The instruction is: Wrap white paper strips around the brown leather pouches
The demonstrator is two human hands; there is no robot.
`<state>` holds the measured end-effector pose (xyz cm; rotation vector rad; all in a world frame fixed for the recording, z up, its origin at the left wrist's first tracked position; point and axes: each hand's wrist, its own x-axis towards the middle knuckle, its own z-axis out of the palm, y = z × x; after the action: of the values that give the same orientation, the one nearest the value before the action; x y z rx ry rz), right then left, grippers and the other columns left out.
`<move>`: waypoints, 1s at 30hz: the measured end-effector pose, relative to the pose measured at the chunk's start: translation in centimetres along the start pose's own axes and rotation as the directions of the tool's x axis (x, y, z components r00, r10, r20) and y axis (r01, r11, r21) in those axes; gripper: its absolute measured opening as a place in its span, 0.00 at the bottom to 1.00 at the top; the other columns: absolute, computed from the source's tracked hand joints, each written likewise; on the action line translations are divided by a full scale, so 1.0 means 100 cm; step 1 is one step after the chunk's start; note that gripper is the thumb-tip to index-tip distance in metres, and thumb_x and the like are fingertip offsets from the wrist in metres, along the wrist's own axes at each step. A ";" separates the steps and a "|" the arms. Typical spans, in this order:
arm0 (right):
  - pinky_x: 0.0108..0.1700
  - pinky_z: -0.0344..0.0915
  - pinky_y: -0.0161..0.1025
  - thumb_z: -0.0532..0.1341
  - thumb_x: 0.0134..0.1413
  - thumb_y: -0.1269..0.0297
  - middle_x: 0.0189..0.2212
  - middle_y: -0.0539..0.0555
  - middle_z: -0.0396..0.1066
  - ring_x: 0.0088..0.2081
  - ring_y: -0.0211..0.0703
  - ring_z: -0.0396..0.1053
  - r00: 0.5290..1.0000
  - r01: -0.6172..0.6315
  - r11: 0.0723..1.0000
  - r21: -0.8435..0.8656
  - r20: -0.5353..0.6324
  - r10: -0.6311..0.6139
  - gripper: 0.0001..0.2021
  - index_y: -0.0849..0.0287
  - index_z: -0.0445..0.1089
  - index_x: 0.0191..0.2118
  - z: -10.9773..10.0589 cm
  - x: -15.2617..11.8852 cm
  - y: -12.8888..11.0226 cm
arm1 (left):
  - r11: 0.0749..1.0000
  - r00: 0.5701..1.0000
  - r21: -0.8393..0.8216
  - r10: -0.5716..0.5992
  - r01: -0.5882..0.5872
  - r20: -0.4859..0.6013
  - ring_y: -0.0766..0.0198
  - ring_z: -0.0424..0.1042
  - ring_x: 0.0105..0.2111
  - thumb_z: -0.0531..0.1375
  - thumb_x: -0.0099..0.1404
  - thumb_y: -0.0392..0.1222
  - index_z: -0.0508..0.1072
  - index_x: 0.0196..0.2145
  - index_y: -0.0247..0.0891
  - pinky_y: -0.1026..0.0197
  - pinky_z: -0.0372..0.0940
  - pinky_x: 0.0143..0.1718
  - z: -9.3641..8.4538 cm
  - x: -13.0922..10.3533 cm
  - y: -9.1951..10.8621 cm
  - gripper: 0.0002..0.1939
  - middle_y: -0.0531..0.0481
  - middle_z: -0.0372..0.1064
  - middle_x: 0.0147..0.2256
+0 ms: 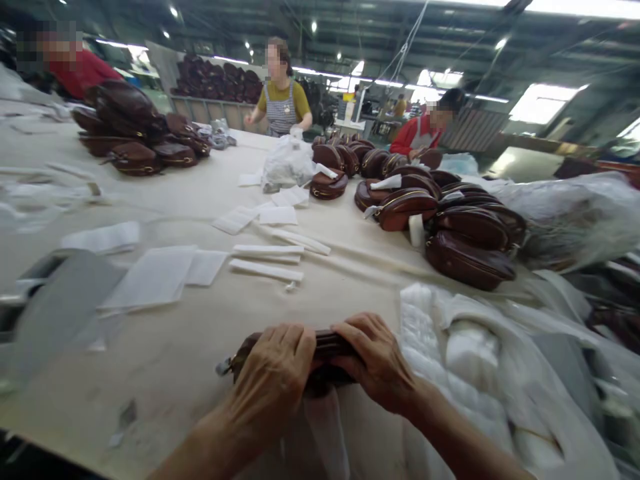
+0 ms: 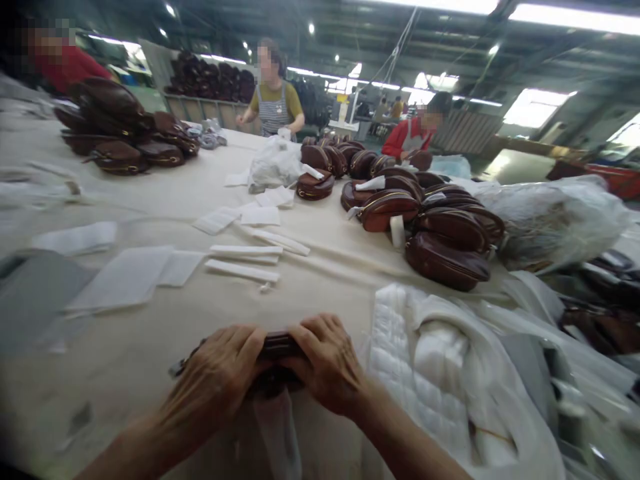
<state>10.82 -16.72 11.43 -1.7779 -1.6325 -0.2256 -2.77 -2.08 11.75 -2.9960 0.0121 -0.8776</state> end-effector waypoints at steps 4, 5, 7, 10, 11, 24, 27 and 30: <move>0.41 0.64 0.34 0.50 0.65 0.58 0.36 0.53 0.72 0.37 0.37 0.69 0.957 -0.230 0.956 0.184 0.220 0.188 0.15 0.59 0.71 0.40 -0.003 0.035 0.031 | 0.999 0.999 -0.004 0.051 -0.051 -0.013 0.57 0.67 0.29 0.44 0.70 0.37 0.63 0.46 0.29 0.56 0.61 0.32 0.003 -0.003 0.003 0.13 0.43 0.68 0.33; 0.42 0.64 0.34 0.51 0.64 0.60 0.36 0.53 0.72 0.38 0.37 0.70 0.932 -0.288 0.949 0.128 0.266 0.247 0.13 0.59 0.71 0.41 0.002 0.049 0.042 | 0.999 0.999 -0.003 0.051 -0.051 -0.007 0.57 0.67 0.30 0.44 0.70 0.38 0.62 0.48 0.29 0.55 0.62 0.32 0.003 -0.003 0.004 0.14 0.42 0.68 0.34; 0.44 0.62 0.34 0.55 0.62 0.63 0.39 0.53 0.72 0.40 0.39 0.69 0.867 -0.333 0.943 -0.015 0.389 0.313 0.10 0.59 0.71 0.42 0.024 0.079 0.064 | 0.999 0.999 -0.005 0.041 -0.041 -0.010 0.56 0.68 0.32 0.44 0.70 0.38 0.62 0.48 0.29 0.55 0.63 0.33 0.002 -0.004 0.005 0.14 0.42 0.69 0.35; 0.45 0.61 0.35 0.58 0.58 0.66 0.43 0.56 0.71 0.43 0.43 0.69 0.775 -0.307 0.947 -0.099 0.551 0.309 0.09 0.59 0.71 0.43 0.071 0.124 0.084 | 1.000 0.998 -0.009 0.028 -0.029 -0.050 0.56 0.68 0.31 0.45 0.69 0.36 0.63 0.45 0.30 0.55 0.63 0.31 0.004 -0.006 0.004 0.12 0.43 0.69 0.34; 0.45 0.61 0.36 0.59 0.57 0.67 0.43 0.57 0.70 0.44 0.44 0.69 0.763 -0.303 0.948 -0.101 0.570 0.305 0.08 0.60 0.72 0.42 0.087 0.135 0.087 | 1.000 0.997 -0.005 0.029 -0.030 -0.069 0.56 0.69 0.31 0.45 0.68 0.35 0.64 0.44 0.31 0.56 0.63 0.31 0.005 -0.007 0.004 0.11 0.43 0.69 0.33; 0.32 0.59 0.33 0.65 0.42 0.64 0.30 0.50 0.68 0.32 0.40 0.66 0.631 -0.601 0.786 -0.145 0.517 0.578 0.12 0.62 0.68 0.35 0.108 0.130 0.126 | 0.996 0.968 0.080 0.052 -0.034 -0.246 0.58 0.68 0.28 0.47 0.63 0.32 0.66 0.39 0.30 0.57 0.62 0.31 0.019 -0.008 0.002 0.10 0.43 0.68 0.30; 0.29 0.57 0.32 0.61 0.46 0.62 0.27 0.48 0.65 0.29 0.37 0.63 0.620 -0.628 0.772 -0.104 0.532 0.576 0.10 0.61 0.65 0.34 0.093 0.116 0.124 | 0.995 0.968 0.086 0.061 -0.041 -0.242 0.57 0.69 0.29 0.46 0.65 0.33 0.66 0.40 0.30 0.56 0.63 0.33 0.019 -0.010 0.002 0.11 0.42 0.68 0.31; 0.26 0.53 0.32 0.60 0.45 0.65 0.21 0.47 0.60 0.25 0.36 0.59 0.575 -0.621 0.775 -0.118 0.604 0.552 0.06 0.60 0.63 0.24 0.090 0.105 0.116 | 0.996 0.973 0.077 0.049 -0.032 -0.226 0.57 0.69 0.30 0.46 0.65 0.34 0.65 0.40 0.30 0.56 0.63 0.32 0.016 -0.011 0.004 0.11 0.42 0.68 0.31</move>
<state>20.66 -2.41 6.39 -2.3425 -1.2713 0.8310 -2.83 -2.41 9.76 -2.8008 0.0434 -1.1845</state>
